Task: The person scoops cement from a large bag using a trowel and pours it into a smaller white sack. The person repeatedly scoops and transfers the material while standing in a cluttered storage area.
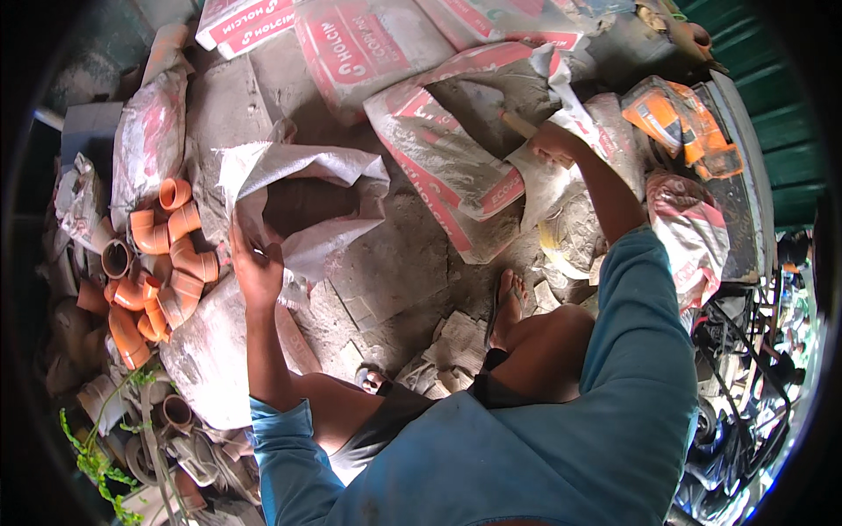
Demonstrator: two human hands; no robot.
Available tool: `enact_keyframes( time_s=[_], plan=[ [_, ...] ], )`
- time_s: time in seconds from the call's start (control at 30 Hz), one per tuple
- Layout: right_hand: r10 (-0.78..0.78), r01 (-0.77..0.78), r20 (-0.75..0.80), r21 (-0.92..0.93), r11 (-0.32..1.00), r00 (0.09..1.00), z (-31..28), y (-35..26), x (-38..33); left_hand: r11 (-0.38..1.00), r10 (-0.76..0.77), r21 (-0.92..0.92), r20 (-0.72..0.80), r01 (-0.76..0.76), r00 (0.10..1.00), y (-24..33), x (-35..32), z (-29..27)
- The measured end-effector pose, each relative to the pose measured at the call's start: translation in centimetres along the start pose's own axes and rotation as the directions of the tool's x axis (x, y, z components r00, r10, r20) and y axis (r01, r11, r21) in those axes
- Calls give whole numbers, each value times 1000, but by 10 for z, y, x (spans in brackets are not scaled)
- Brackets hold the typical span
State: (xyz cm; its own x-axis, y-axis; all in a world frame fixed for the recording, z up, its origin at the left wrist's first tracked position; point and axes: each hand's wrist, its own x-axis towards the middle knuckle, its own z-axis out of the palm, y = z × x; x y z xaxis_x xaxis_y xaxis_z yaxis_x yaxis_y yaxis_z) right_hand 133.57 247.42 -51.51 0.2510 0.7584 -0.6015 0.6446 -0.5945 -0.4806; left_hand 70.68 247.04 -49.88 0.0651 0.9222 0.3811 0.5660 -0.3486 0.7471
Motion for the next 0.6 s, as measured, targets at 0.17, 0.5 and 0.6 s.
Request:
enact_keyframes(
  time_s=[0.17, 0.5, 0.6],
  plan=[
    [33, -7, 90, -275, 961, 995, -18, -24, -3, 998, -28, 60, 18, 27, 999, 3, -7, -4],
    [17, -15, 266, -8, 1000, 964, 16, -62, -23, 972, 73, 227, -38, -63, 997, 17, 8, 6],
    [-6, 4, 334, 7, 1000, 943, 17, -61, -19, 986, -119, 117, 5, 117, 993, 18, 3, 6]
  ],
)
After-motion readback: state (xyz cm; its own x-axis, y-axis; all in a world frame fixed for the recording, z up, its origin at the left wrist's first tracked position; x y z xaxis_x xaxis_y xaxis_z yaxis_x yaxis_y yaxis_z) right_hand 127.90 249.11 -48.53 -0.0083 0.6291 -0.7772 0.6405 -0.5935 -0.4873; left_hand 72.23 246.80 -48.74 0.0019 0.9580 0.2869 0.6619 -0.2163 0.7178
